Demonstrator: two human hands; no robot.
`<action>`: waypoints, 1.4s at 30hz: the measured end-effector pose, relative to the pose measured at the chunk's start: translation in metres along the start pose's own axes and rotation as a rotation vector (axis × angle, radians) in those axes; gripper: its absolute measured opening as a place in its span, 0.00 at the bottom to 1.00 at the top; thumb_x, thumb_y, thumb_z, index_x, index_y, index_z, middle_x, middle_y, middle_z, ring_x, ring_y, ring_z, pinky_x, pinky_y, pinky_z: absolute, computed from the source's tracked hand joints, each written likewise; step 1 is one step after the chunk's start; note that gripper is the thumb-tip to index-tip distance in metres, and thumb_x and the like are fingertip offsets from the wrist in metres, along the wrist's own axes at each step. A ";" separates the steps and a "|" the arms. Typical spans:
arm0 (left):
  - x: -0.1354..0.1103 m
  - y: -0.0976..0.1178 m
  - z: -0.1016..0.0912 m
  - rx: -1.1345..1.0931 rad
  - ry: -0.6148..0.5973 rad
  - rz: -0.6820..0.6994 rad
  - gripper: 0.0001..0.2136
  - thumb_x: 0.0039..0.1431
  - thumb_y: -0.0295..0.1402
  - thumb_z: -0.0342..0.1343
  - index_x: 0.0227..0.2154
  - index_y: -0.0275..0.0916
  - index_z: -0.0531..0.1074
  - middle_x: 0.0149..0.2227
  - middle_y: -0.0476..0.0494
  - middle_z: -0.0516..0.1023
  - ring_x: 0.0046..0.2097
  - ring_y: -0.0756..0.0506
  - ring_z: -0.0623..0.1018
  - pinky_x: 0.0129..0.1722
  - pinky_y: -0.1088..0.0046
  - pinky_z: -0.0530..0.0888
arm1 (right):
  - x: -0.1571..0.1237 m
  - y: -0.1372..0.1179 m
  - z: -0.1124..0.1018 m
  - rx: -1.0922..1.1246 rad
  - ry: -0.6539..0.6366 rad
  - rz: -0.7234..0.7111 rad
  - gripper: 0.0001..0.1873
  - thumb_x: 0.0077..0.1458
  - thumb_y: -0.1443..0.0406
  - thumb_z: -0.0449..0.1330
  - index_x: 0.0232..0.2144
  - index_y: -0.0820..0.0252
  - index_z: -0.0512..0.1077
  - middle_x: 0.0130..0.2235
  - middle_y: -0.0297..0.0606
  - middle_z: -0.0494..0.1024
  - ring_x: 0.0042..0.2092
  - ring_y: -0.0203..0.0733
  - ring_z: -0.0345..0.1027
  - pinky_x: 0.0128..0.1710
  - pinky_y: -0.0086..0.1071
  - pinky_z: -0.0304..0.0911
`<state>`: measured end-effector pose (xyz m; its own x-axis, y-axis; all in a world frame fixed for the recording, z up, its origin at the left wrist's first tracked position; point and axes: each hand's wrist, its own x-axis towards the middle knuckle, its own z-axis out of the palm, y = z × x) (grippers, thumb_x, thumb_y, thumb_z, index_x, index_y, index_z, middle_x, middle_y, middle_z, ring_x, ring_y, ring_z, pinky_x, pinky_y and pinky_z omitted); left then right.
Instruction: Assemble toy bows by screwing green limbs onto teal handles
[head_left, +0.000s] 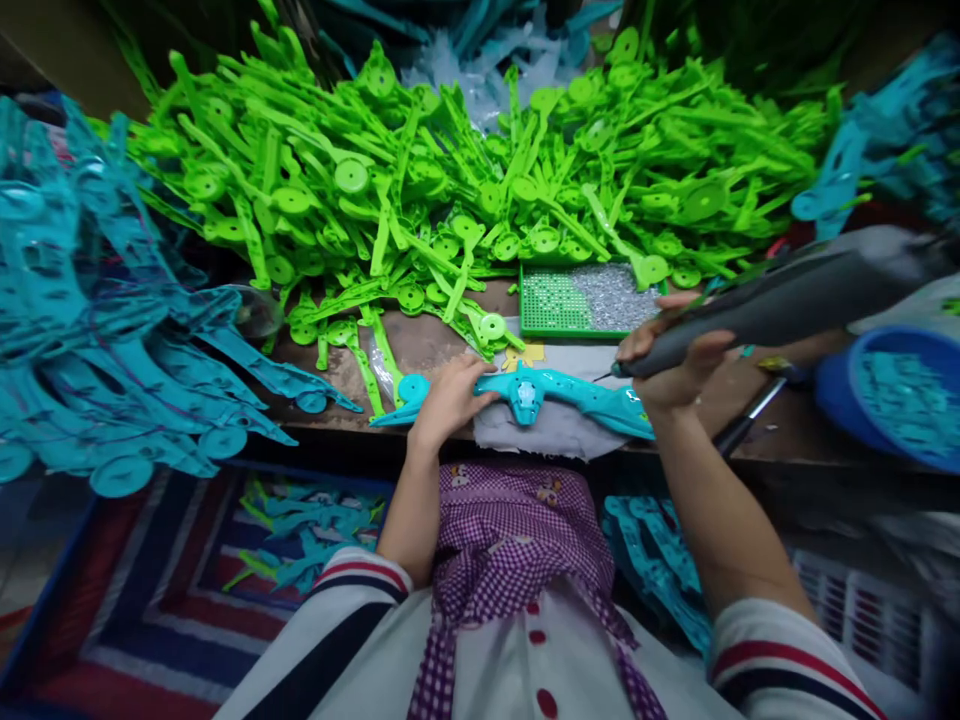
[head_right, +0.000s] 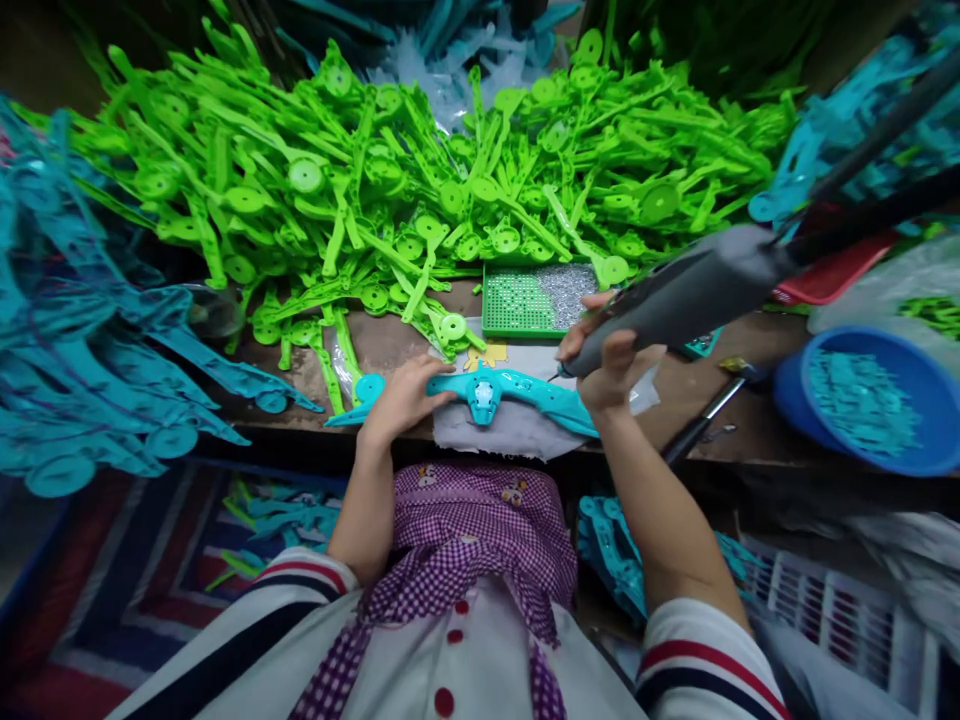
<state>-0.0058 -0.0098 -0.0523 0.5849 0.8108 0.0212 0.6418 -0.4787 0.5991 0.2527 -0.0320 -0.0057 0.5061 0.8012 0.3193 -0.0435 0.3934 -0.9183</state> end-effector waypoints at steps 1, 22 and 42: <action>-0.001 -0.001 0.002 0.041 -0.047 -0.003 0.16 0.58 0.33 0.64 0.49 0.40 0.74 0.48 0.41 0.78 0.52 0.39 0.77 0.53 0.57 0.74 | -0.010 0.001 0.000 0.023 -0.017 -0.016 0.36 0.42 0.31 0.59 0.34 0.53 0.69 0.16 0.23 0.60 0.15 0.36 0.56 0.14 0.32 0.52; 0.027 -0.034 0.001 0.060 -0.259 0.230 0.14 0.54 0.37 0.67 0.41 0.38 0.74 0.41 0.40 0.78 0.44 0.39 0.77 0.42 0.61 0.74 | -0.019 0.033 0.017 0.029 -0.113 0.051 0.30 0.43 0.36 0.63 0.30 0.53 0.70 0.15 0.25 0.63 0.15 0.35 0.59 0.15 0.32 0.56; 0.027 -0.033 0.002 -0.015 -0.232 0.192 0.12 0.52 0.35 0.68 0.37 0.40 0.74 0.39 0.41 0.78 0.43 0.40 0.77 0.42 0.61 0.74 | -0.031 0.008 0.073 0.002 0.207 -0.160 0.32 0.50 0.31 0.52 0.33 0.50 0.73 0.20 0.30 0.64 0.18 0.38 0.61 0.17 0.33 0.55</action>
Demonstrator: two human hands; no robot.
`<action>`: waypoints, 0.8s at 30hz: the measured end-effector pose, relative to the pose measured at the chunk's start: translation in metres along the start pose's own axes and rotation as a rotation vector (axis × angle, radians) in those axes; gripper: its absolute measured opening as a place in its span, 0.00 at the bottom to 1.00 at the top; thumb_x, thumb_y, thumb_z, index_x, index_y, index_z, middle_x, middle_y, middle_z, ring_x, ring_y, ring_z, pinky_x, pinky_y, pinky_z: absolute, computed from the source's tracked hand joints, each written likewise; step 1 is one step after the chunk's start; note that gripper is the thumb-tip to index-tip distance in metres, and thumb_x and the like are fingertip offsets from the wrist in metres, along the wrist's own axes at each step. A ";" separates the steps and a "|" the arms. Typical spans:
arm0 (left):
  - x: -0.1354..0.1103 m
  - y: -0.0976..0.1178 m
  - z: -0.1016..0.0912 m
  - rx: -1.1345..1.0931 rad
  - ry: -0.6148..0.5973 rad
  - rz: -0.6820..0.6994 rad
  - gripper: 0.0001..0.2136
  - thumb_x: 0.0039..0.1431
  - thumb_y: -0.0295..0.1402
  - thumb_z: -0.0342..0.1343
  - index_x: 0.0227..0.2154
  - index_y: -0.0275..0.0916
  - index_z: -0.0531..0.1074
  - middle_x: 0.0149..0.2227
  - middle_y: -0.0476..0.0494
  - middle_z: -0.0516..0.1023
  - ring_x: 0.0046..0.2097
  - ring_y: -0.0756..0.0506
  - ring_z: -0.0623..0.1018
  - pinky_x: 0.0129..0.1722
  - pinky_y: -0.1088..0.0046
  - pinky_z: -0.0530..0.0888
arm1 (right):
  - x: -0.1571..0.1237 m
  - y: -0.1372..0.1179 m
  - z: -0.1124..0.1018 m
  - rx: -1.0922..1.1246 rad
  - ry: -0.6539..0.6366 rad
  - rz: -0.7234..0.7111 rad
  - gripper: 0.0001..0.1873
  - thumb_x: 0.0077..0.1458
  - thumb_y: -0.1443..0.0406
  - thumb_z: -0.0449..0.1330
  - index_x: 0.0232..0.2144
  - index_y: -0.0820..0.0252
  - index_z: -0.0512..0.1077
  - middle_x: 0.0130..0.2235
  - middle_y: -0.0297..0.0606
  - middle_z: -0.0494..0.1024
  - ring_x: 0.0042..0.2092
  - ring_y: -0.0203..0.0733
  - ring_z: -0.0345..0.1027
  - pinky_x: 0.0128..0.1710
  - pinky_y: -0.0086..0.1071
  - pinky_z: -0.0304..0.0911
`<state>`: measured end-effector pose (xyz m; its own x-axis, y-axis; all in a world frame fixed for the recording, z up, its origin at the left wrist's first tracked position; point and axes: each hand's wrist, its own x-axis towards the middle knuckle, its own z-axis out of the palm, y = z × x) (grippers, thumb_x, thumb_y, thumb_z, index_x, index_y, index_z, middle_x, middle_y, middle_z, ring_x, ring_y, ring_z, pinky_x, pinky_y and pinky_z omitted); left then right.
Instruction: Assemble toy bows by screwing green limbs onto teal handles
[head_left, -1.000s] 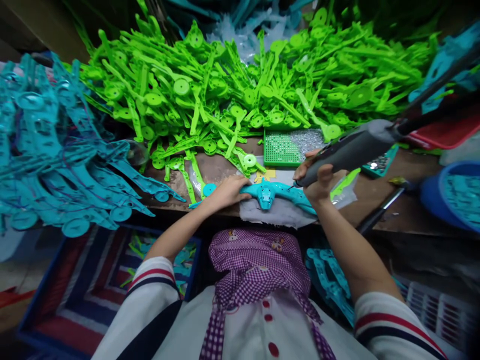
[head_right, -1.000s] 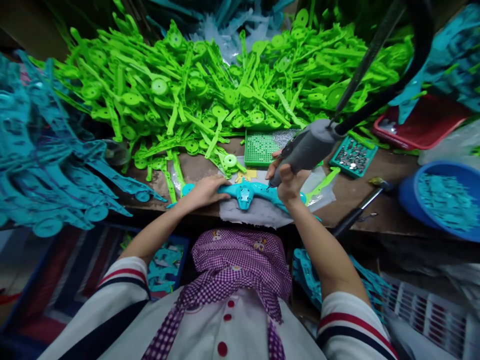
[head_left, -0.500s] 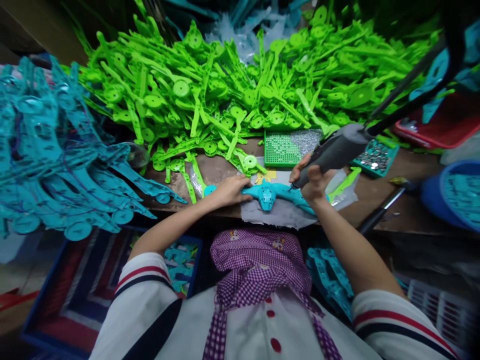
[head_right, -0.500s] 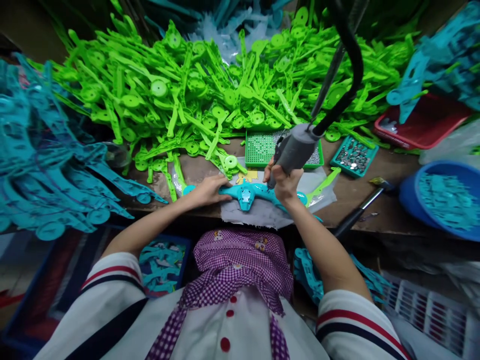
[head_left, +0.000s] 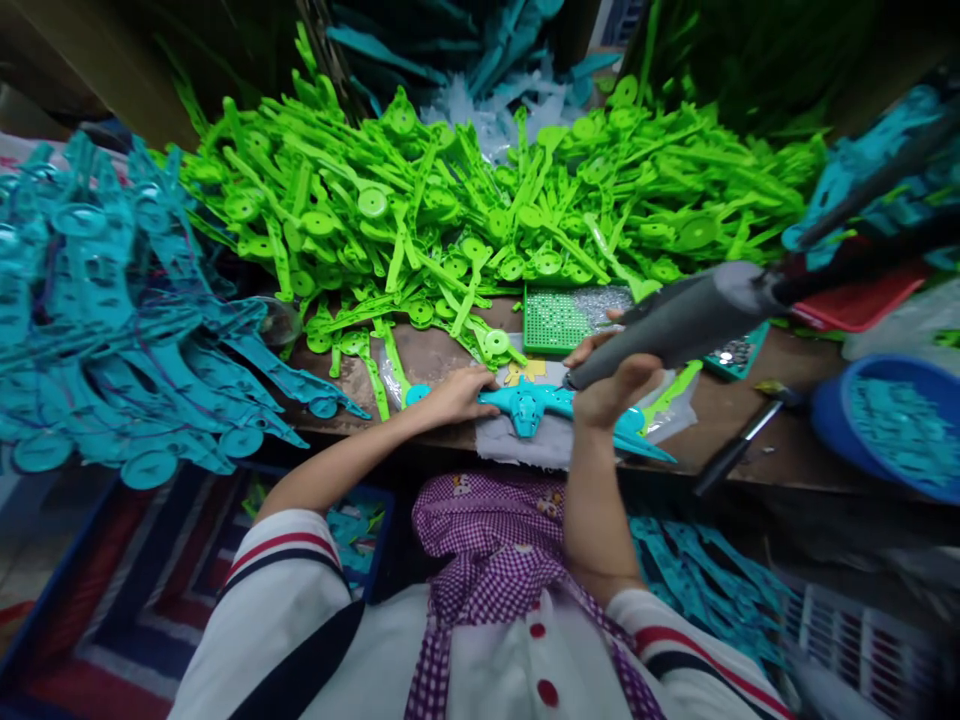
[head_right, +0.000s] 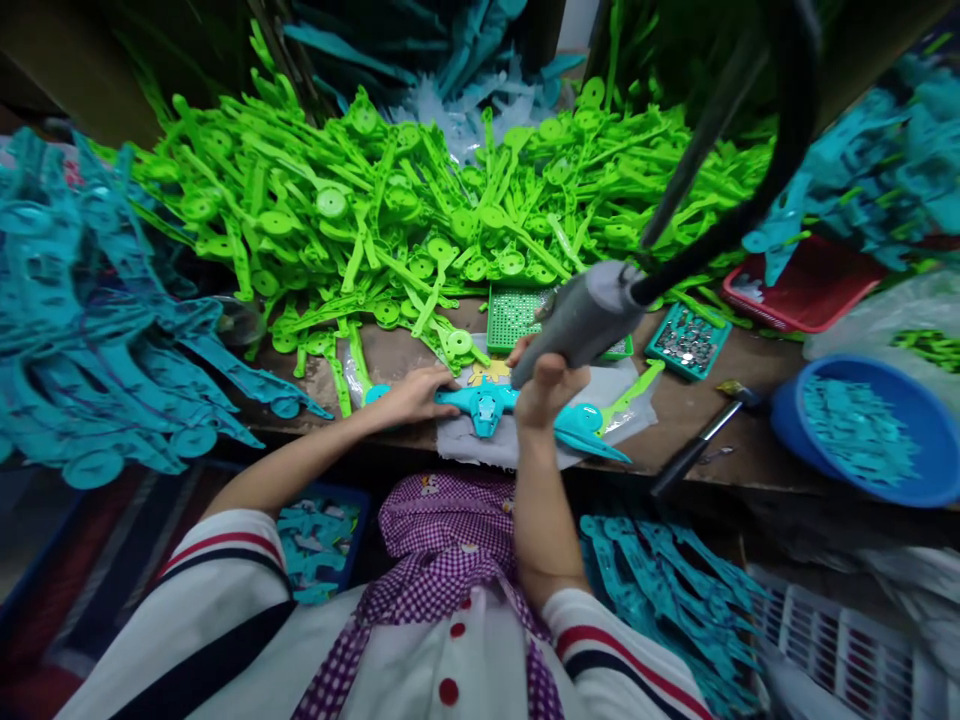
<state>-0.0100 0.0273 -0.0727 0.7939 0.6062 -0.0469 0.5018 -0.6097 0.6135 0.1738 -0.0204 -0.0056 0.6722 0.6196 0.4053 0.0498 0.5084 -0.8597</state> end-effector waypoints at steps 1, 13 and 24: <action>0.000 0.000 0.000 -0.007 0.000 0.001 0.12 0.51 0.36 0.68 0.37 0.40 0.74 0.38 0.42 0.78 0.42 0.40 0.77 0.42 0.61 0.74 | -0.003 -0.002 0.015 0.010 0.016 -0.004 0.31 0.53 0.32 0.50 0.32 0.50 0.72 0.21 0.31 0.64 0.19 0.38 0.62 0.17 0.34 0.57; -0.002 -0.007 0.005 -0.005 0.003 0.014 0.14 0.53 0.37 0.66 0.41 0.39 0.73 0.42 0.40 0.77 0.45 0.39 0.77 0.44 0.60 0.75 | 0.103 0.017 -0.018 -0.334 -0.263 0.021 0.15 0.47 0.55 0.69 0.29 0.56 0.70 0.26 0.31 0.70 0.31 0.39 0.69 0.28 0.34 0.66; -0.002 -0.009 0.005 0.008 -0.006 0.028 0.14 0.54 0.37 0.66 0.40 0.40 0.72 0.41 0.40 0.76 0.44 0.38 0.77 0.43 0.60 0.75 | 0.106 0.077 -0.020 -0.157 -0.074 -0.021 0.23 0.56 0.40 0.54 0.26 0.50 0.66 0.25 0.33 0.70 0.19 0.38 0.61 0.18 0.37 0.57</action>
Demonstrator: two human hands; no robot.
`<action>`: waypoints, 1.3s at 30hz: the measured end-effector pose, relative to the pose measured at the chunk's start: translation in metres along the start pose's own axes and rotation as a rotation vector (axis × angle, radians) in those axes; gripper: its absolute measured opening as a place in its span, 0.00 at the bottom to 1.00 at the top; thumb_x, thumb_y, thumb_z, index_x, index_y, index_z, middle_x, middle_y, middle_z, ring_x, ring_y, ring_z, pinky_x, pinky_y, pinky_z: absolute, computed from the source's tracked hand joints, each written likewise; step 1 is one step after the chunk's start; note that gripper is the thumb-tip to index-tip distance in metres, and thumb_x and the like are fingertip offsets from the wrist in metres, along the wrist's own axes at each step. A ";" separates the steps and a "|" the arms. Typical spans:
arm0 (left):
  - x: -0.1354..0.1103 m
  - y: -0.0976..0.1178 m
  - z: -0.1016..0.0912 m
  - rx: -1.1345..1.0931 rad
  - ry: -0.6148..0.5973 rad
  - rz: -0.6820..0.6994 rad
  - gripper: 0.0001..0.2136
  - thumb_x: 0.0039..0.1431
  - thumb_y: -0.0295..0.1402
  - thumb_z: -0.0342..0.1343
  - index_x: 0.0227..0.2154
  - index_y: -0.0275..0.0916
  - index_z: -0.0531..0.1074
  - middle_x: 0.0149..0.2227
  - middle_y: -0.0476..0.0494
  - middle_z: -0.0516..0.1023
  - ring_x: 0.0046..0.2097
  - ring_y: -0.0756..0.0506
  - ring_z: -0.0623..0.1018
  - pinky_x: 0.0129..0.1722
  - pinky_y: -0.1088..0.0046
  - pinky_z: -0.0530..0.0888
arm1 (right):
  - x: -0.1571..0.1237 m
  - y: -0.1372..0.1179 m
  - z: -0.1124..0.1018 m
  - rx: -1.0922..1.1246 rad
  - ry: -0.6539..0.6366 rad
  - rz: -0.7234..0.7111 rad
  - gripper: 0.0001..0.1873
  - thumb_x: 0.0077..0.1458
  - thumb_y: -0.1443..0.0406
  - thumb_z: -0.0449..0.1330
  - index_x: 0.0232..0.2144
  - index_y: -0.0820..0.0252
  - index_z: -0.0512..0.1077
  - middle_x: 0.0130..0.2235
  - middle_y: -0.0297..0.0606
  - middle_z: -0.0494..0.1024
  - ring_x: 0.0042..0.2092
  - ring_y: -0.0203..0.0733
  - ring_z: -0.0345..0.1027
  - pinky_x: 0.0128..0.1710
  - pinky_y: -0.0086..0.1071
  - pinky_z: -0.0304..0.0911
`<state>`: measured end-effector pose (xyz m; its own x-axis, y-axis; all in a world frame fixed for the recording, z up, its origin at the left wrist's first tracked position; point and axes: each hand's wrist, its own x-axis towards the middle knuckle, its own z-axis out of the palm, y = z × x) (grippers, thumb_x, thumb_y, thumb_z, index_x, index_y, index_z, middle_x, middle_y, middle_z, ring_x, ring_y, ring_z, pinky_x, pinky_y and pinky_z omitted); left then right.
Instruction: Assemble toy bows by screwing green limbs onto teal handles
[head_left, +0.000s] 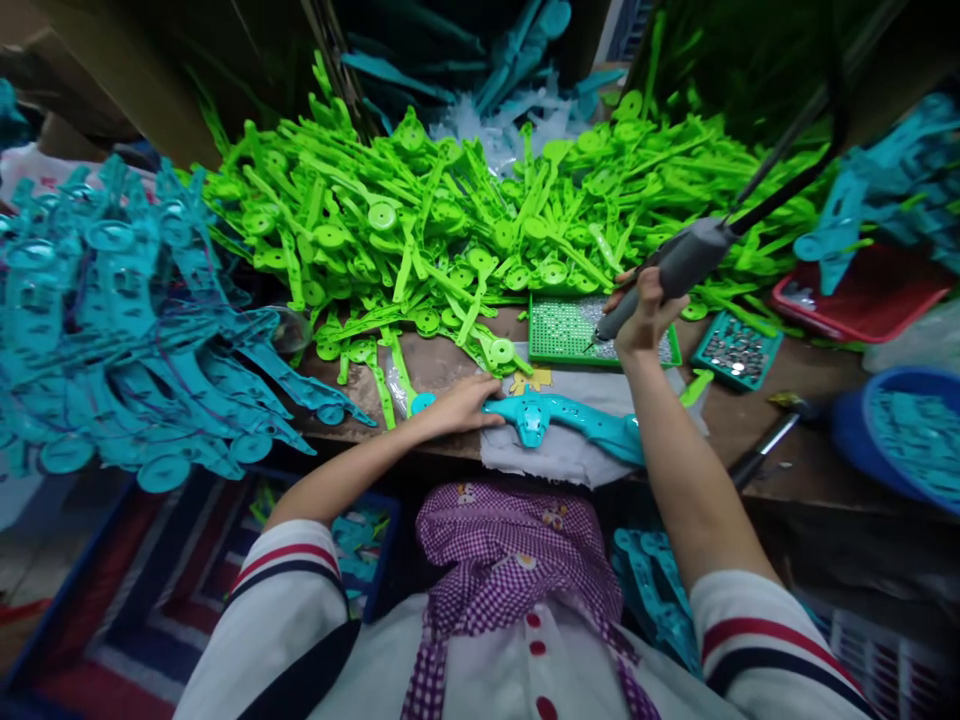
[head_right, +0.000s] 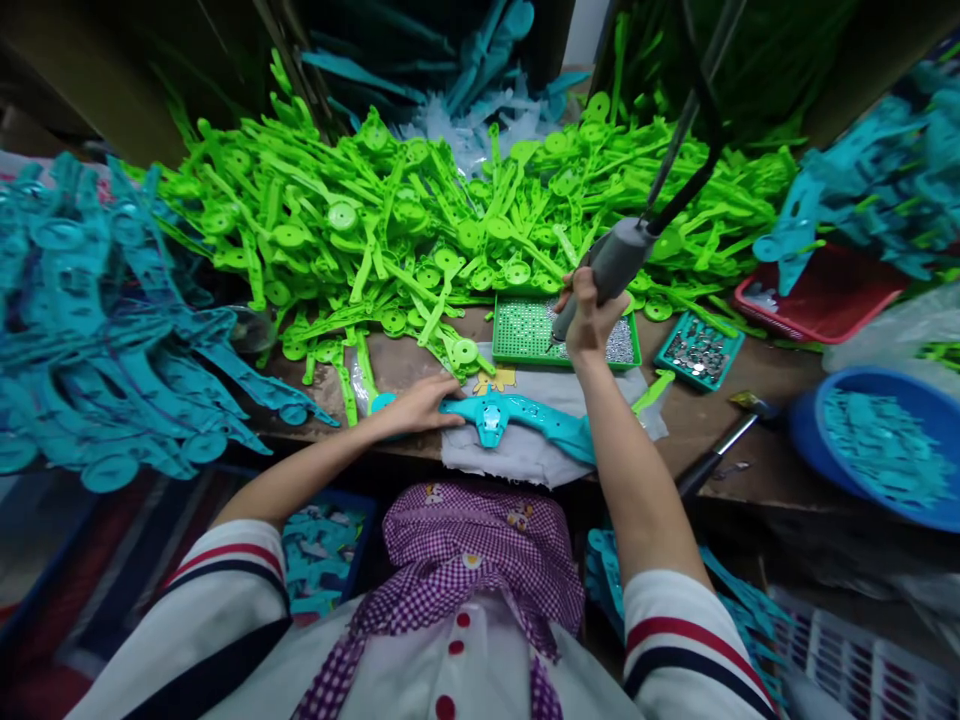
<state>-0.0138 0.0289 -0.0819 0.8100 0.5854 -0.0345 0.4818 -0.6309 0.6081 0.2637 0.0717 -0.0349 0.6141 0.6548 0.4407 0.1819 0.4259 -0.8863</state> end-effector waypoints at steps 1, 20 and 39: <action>0.000 0.000 0.000 0.005 -0.007 -0.002 0.14 0.54 0.37 0.66 0.40 0.39 0.72 0.41 0.40 0.76 0.45 0.38 0.77 0.44 0.59 0.75 | 0.001 0.002 0.000 0.004 -0.002 0.012 0.23 0.55 0.40 0.55 0.26 0.51 0.66 0.25 0.33 0.70 0.19 0.38 0.62 0.18 0.37 0.57; -0.001 0.007 -0.007 -0.045 -0.060 -0.039 0.14 0.56 0.39 0.65 0.41 0.39 0.71 0.44 0.40 0.74 0.47 0.39 0.75 0.47 0.59 0.73 | 0.001 0.020 -0.009 0.047 0.014 0.050 0.26 0.53 0.38 0.56 0.26 0.52 0.66 0.25 0.32 0.68 0.20 0.38 0.65 0.18 0.35 0.59; 0.000 0.012 -0.010 -0.051 -0.090 -0.081 0.14 0.55 0.37 0.65 0.41 0.39 0.71 0.44 0.40 0.74 0.48 0.38 0.75 0.49 0.57 0.73 | -0.006 0.010 -0.005 0.037 0.025 0.087 0.23 0.52 0.42 0.59 0.25 0.53 0.66 0.23 0.31 0.68 0.20 0.37 0.63 0.20 0.35 0.57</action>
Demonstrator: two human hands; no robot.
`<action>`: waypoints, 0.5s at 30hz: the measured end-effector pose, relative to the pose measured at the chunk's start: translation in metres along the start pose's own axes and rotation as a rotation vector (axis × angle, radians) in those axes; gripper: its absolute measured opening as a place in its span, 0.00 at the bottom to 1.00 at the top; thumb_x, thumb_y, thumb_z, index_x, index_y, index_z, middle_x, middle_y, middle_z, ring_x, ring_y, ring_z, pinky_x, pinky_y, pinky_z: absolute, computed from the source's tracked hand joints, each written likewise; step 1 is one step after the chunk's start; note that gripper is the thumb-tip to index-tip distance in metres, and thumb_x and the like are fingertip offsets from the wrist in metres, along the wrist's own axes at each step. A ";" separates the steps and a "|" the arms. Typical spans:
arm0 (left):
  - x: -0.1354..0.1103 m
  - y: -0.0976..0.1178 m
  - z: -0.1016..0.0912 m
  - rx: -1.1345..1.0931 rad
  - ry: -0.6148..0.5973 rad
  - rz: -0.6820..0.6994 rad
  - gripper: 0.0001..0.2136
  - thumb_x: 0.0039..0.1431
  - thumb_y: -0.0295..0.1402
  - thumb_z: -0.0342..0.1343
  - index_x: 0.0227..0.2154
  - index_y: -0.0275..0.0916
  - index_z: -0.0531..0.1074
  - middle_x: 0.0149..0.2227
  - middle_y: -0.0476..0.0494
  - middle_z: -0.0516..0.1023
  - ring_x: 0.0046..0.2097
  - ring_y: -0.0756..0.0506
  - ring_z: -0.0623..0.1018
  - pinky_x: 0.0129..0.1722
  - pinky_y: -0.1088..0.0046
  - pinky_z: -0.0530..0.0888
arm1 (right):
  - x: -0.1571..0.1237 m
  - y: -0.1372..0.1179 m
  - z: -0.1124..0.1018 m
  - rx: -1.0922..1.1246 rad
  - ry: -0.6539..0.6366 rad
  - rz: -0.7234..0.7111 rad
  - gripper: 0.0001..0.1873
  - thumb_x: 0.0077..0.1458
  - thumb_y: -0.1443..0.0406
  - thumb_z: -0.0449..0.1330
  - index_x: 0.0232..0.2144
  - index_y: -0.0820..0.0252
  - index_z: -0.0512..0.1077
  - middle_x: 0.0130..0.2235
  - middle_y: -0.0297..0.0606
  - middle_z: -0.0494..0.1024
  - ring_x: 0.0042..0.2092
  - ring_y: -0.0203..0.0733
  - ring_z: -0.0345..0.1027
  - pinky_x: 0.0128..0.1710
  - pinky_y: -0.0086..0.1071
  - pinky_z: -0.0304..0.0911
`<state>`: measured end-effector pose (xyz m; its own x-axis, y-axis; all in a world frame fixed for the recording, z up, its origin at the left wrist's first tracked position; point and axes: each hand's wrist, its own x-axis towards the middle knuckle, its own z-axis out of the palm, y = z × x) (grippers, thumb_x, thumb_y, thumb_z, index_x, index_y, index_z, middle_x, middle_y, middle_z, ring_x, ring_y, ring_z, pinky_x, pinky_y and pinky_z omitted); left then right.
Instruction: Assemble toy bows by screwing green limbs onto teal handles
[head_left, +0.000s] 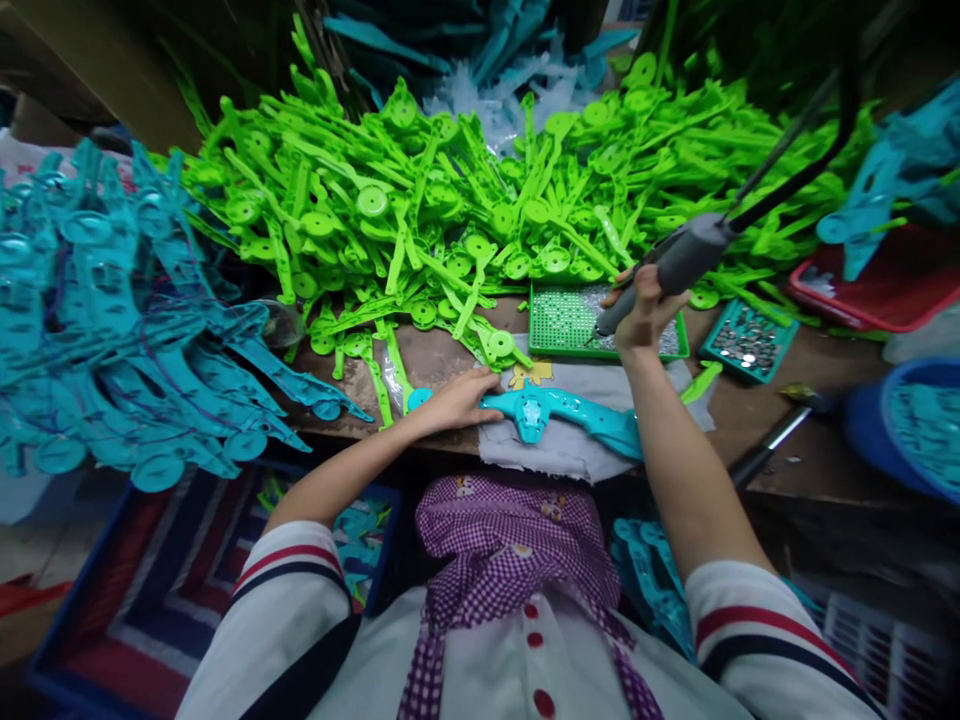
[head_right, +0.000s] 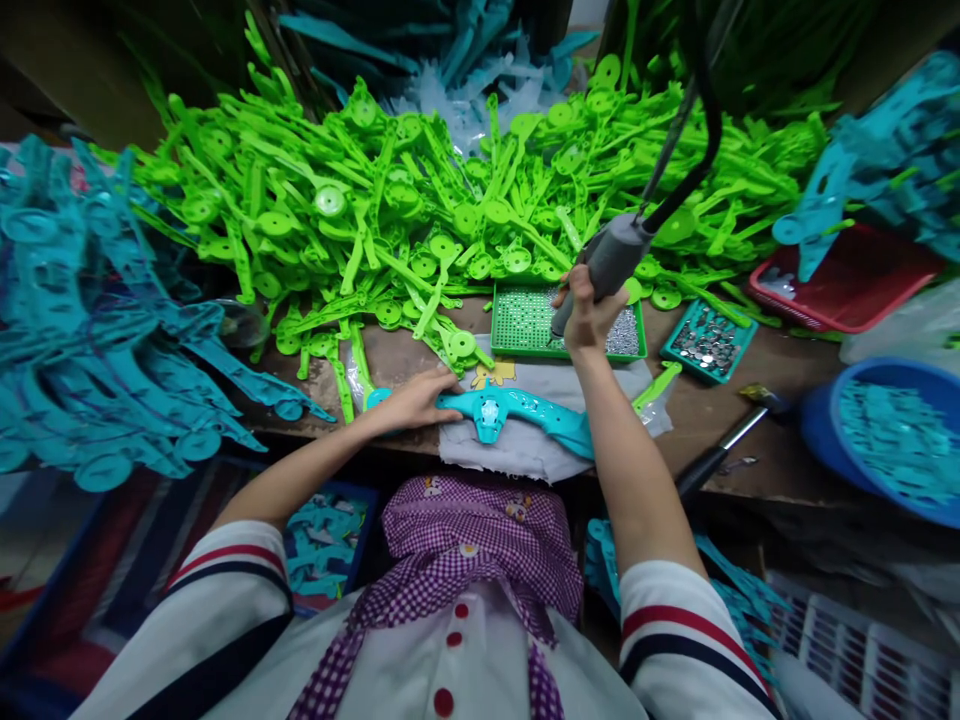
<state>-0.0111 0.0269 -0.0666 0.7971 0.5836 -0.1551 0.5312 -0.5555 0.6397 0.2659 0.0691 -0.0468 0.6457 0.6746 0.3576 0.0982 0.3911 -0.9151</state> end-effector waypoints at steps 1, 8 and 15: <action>0.000 0.001 0.000 0.000 -0.001 -0.002 0.14 0.55 0.37 0.65 0.41 0.39 0.71 0.44 0.40 0.74 0.48 0.38 0.75 0.49 0.56 0.73 | 0.000 0.001 0.001 0.004 -0.005 0.003 0.23 0.52 0.42 0.59 0.25 0.53 0.67 0.23 0.31 0.68 0.20 0.38 0.64 0.20 0.35 0.57; -0.001 0.004 -0.003 0.000 -0.015 -0.022 0.14 0.55 0.37 0.65 0.42 0.39 0.71 0.45 0.40 0.75 0.49 0.38 0.75 0.49 0.58 0.73 | 0.010 -0.025 -0.007 0.052 0.061 -0.050 0.27 0.53 0.37 0.55 0.27 0.52 0.67 0.23 0.31 0.67 0.19 0.37 0.62 0.18 0.35 0.56; 0.004 0.003 -0.004 -0.019 -0.036 -0.041 0.14 0.54 0.37 0.67 0.39 0.39 0.71 0.42 0.41 0.76 0.47 0.39 0.75 0.47 0.59 0.72 | -0.049 -0.075 -0.033 0.220 -0.171 0.089 0.30 0.49 0.33 0.56 0.26 0.52 0.70 0.19 0.29 0.64 0.16 0.35 0.59 0.14 0.33 0.56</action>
<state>-0.0075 0.0297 -0.0622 0.7847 0.5837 -0.2087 0.5585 -0.5198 0.6464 0.2521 -0.0142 -0.0021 0.5056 0.8008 0.3210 -0.1316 0.4393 -0.8886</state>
